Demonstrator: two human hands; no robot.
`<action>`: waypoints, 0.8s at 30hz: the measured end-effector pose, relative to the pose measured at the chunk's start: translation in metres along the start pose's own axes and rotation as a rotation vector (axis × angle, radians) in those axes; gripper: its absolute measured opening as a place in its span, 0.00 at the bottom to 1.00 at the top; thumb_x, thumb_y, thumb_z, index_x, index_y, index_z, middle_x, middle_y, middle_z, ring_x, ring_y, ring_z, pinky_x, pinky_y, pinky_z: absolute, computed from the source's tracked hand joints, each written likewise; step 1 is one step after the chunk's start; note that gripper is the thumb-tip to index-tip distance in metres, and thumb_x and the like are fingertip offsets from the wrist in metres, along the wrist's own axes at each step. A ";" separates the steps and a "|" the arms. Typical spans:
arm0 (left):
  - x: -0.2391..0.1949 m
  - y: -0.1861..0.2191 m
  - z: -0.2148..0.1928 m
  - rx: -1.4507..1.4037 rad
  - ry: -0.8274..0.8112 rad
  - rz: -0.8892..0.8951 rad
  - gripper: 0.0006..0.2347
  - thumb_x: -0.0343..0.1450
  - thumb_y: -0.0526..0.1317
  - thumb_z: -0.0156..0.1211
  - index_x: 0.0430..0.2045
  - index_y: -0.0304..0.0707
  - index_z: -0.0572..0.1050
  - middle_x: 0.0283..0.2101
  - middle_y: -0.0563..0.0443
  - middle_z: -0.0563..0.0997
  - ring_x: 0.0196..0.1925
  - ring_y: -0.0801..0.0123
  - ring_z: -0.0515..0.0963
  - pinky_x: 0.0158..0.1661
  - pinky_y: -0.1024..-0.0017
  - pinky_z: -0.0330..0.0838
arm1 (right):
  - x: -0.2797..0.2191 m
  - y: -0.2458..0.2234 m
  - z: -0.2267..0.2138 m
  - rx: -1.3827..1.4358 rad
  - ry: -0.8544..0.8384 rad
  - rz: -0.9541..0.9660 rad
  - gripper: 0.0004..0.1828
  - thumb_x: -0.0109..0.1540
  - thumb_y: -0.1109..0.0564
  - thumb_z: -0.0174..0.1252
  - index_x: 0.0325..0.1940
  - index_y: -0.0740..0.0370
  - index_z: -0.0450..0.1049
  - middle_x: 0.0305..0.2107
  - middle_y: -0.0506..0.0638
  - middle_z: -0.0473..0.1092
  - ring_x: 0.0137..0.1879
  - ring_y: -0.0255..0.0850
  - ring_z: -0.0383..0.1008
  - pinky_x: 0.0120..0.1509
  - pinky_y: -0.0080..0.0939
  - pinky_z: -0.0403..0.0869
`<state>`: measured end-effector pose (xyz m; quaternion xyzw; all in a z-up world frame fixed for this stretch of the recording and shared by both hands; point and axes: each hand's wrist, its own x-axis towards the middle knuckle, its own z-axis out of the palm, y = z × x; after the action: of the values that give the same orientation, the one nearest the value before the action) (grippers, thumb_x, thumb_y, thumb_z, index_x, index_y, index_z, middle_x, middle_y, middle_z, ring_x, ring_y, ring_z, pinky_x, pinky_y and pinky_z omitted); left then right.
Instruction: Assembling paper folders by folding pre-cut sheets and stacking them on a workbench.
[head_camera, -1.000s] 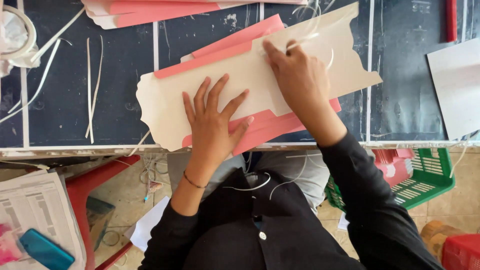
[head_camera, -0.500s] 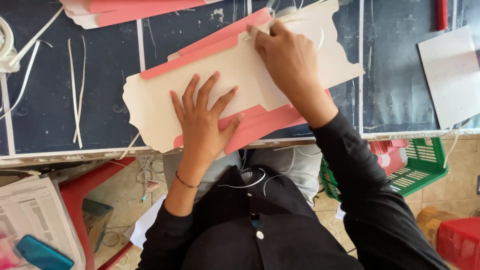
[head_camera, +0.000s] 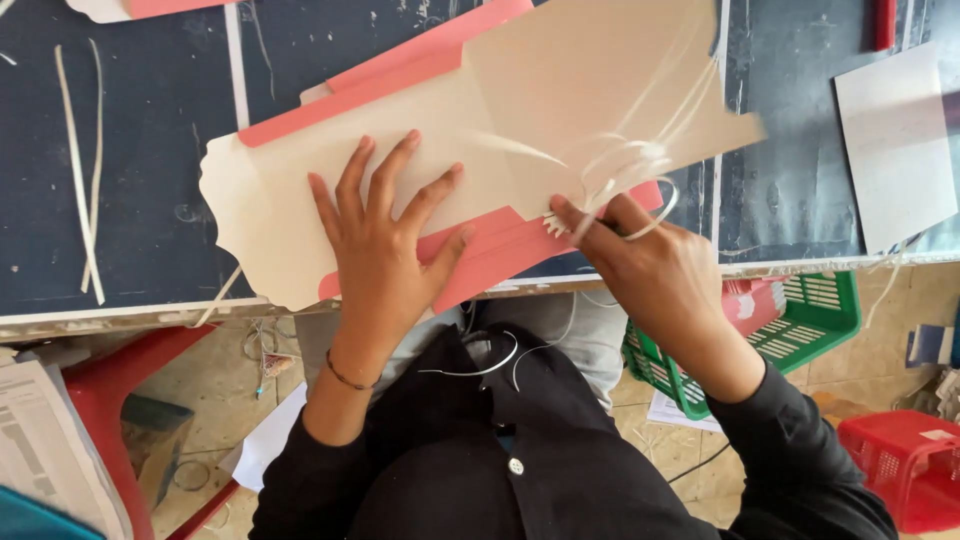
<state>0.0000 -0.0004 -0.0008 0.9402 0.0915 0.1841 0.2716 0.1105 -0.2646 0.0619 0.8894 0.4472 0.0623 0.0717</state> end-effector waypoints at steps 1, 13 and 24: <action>0.001 0.000 0.001 -0.002 0.000 0.002 0.19 0.78 0.55 0.68 0.65 0.62 0.79 0.77 0.52 0.67 0.81 0.45 0.59 0.73 0.19 0.44 | 0.000 -0.001 -0.001 -0.002 -0.001 0.002 0.28 0.72 0.54 0.63 0.76 0.30 0.73 0.46 0.39 0.71 0.20 0.46 0.69 0.18 0.46 0.62; -0.003 -0.003 -0.002 -0.013 -0.017 0.031 0.19 0.80 0.56 0.63 0.67 0.61 0.78 0.77 0.52 0.65 0.81 0.44 0.57 0.71 0.16 0.42 | 0.008 -0.025 -0.004 -0.022 0.052 0.040 0.24 0.73 0.52 0.64 0.73 0.34 0.76 0.34 0.43 0.61 0.19 0.44 0.65 0.17 0.46 0.60; -0.003 -0.006 0.002 0.014 -0.024 0.043 0.19 0.80 0.56 0.61 0.66 0.61 0.77 0.77 0.52 0.65 0.80 0.43 0.57 0.70 0.16 0.44 | -0.001 -0.023 -0.003 -0.051 0.048 0.029 0.21 0.72 0.49 0.65 0.70 0.34 0.76 0.36 0.42 0.63 0.20 0.46 0.70 0.15 0.48 0.65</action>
<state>-0.0025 0.0025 -0.0066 0.9460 0.0692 0.1781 0.2618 0.0907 -0.2517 0.0603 0.8919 0.4341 0.0958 0.0828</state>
